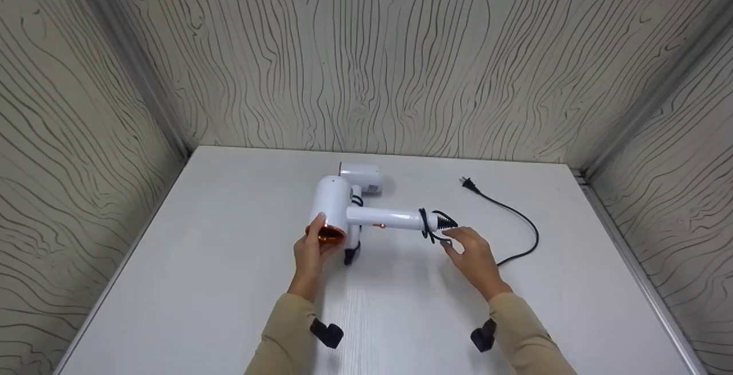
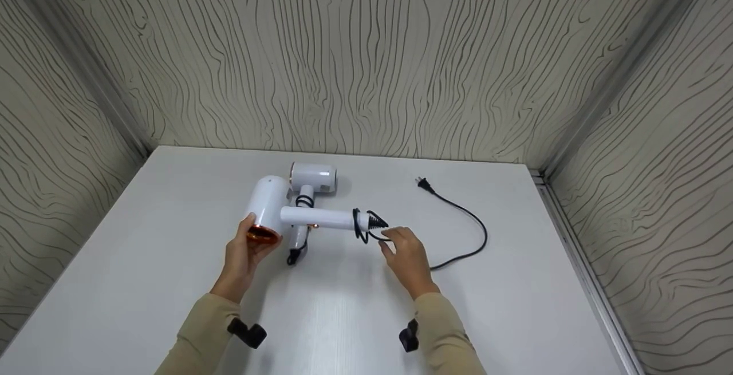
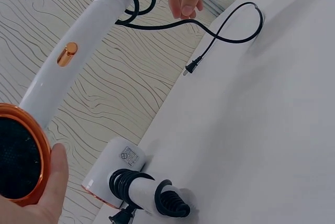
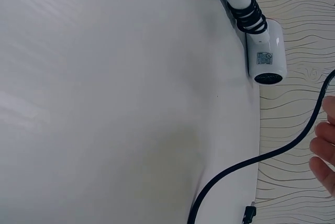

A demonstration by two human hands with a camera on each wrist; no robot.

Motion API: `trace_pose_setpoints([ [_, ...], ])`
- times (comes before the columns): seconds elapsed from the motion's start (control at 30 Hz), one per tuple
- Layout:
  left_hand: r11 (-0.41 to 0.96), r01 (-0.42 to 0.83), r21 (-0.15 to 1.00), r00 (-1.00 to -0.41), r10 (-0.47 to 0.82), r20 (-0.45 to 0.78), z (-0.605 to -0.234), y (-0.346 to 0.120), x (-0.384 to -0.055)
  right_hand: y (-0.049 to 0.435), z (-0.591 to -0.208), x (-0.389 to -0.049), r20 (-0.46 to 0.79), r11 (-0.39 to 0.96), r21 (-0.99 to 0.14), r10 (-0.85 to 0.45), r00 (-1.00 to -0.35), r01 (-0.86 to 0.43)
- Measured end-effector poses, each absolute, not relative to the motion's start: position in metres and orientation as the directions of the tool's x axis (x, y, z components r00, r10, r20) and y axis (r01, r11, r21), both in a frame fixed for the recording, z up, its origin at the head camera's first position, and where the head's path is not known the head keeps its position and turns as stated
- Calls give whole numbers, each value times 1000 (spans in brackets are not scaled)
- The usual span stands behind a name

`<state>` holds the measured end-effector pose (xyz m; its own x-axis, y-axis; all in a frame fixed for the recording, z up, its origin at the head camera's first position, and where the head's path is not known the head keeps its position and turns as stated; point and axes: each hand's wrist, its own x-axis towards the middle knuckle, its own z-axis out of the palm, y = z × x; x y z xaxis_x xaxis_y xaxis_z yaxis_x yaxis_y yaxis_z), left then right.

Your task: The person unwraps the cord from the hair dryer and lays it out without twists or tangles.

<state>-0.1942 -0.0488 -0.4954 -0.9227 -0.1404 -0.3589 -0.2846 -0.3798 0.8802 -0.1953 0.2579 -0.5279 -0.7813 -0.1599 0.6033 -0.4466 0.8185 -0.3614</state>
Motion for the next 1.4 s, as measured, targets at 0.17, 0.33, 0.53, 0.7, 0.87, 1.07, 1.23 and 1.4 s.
trace_pose_setpoints([
  [0.17, -383, -292, 877, -923, -129, -363, -496, -48, -195, 254, -526, -197, 592, 813, -372, -163, -789, -447],
  [0.33, -357, -294, 886, -924, -130, -359, -496, -47, -196, 252, -525, -198, 573, 818, -375, -164, -803, -435],
  [0.53, -347, -290, 892, -925, -139, -355, -497, -46, -196, 249, -523, -197, 520, 831, -390, -157, -840, -397],
  [0.7, -332, -285, 899, -928, -140, -346, -497, -46, -196, 248, -524, -197, 531, 829, -377, -171, -830, -412],
  [0.87, -337, -283, 898, -928, -139, -345, -497, -46, -196, 249, -526, -199, 561, 818, -362, -192, -806, -446],
  [1.07, -343, -281, 896, -928, -141, -345, -498, -47, -194, 250, -525, -201, 595, 833, -322, -193, -781, -450],
  [1.23, -299, -296, 907, -928, -135, -347, -499, -49, -193, 251, -522, -200, 560, 836, -357, -164, -812, -415],
  [1.4, -296, -295, 909, -928, -139, -346, -502, -51, -194, 255, -518, -202, 609, 809, -364, -169, -775, -462],
])
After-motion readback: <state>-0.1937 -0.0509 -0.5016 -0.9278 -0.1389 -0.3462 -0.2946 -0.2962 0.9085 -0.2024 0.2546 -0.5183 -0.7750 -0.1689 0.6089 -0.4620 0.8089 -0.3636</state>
